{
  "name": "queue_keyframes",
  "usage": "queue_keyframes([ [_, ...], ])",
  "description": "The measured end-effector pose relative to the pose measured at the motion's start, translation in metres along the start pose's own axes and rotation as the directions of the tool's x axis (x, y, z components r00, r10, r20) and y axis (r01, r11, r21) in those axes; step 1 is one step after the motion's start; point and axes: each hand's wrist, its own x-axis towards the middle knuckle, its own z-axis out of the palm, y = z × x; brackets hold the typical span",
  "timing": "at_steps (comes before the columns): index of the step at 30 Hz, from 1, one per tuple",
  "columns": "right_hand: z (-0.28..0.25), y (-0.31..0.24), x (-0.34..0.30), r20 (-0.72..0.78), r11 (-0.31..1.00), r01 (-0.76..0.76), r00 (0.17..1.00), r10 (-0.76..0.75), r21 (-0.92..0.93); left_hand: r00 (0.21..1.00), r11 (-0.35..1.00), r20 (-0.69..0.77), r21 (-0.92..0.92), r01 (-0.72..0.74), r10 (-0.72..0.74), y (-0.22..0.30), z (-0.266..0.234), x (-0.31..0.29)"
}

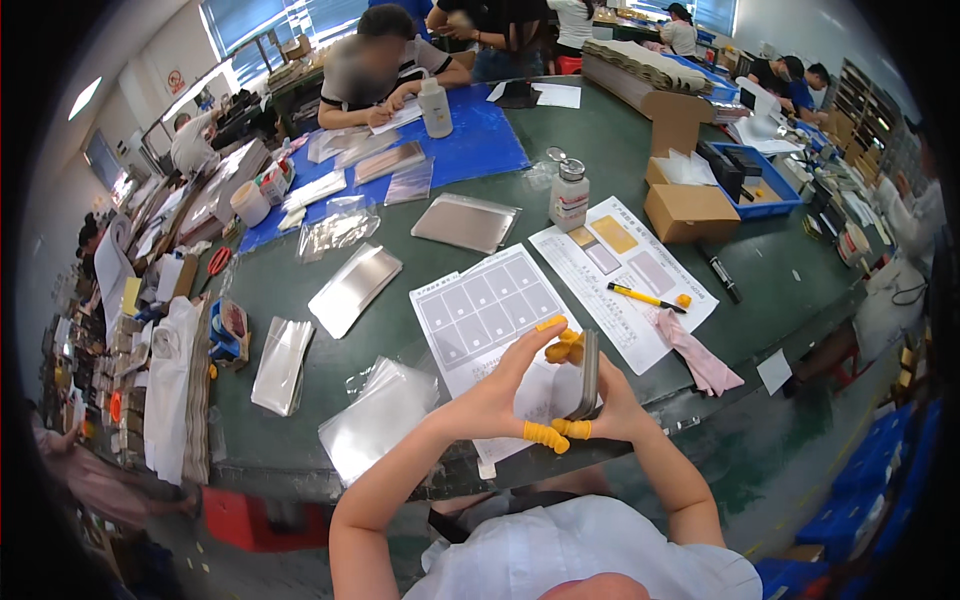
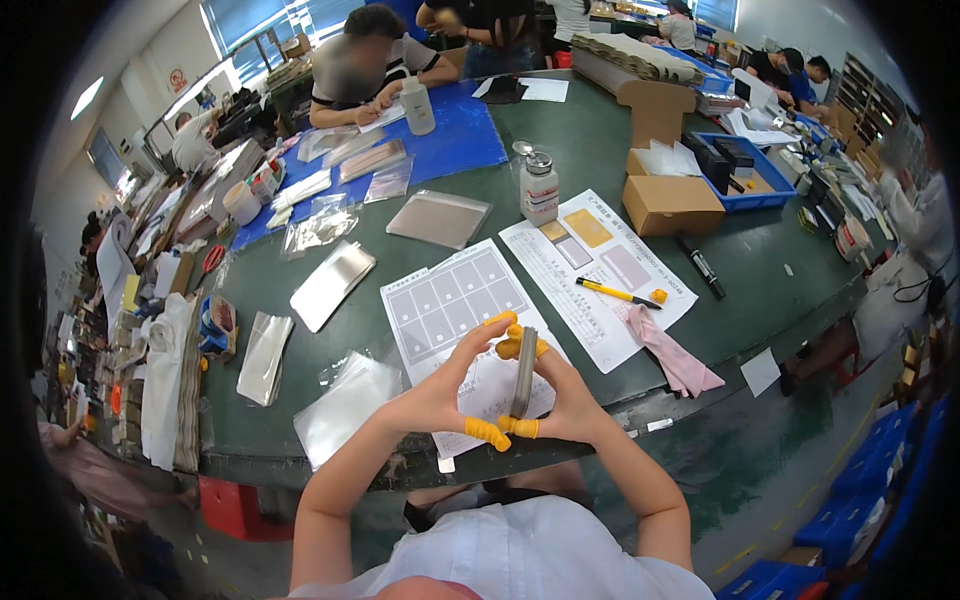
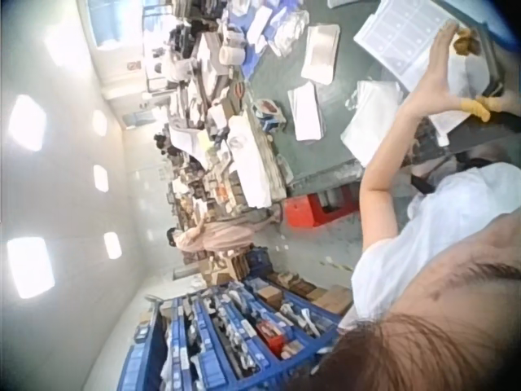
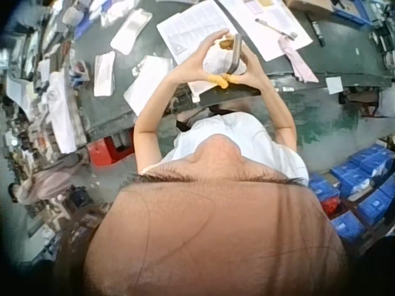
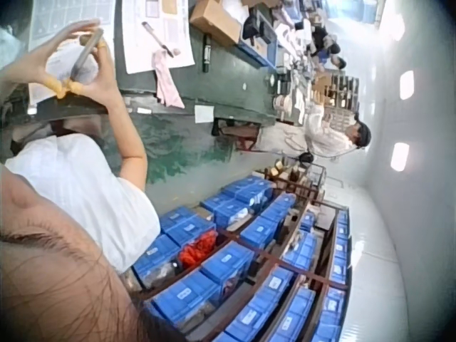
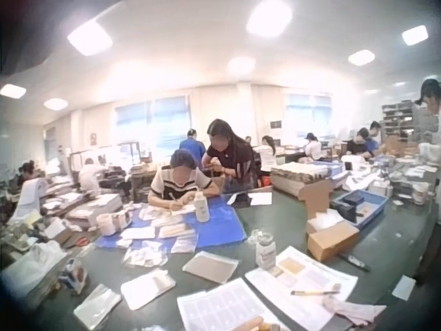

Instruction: The person aligns a stack of metal phone plates, wipes a plate with a cloth, and inserts the plates one at a time into clear plastic sleeves by hand.

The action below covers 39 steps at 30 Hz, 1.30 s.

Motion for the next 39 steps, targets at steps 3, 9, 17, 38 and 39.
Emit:
queue_keyframes([
  [3,-0.007,-0.003,-0.002,0.024,0.993,0.008,1.0,-0.005,-0.117,1.0,0.987,0.019,-0.162,0.014,-0.011,0.002,0.006,0.014],
  [9,-0.008,-0.003,-0.004,0.046,0.91,0.016,0.999,0.004,-0.414,0.999,0.999,-0.05,-0.044,0.014,-0.016,-0.013,0.017,0.018],
  [17,-0.019,-0.02,-0.014,-0.037,0.943,0.068,0.996,-0.084,-0.325,0.997,0.978,-0.074,-0.209,0.022,-0.038,-0.012,0.023,0.017],
  [38,0.001,-0.047,0.018,-0.045,0.902,0.314,0.939,-0.342,-0.297,0.938,0.937,-0.038,0.049,0.347,-0.345,0.001,0.023,0.0],
  [39,0.002,-0.046,0.017,-0.022,0.908,0.314,0.943,-0.332,-0.278,0.93,0.928,-0.034,0.06,0.369,-0.367,0.001,0.024,-0.001],
])
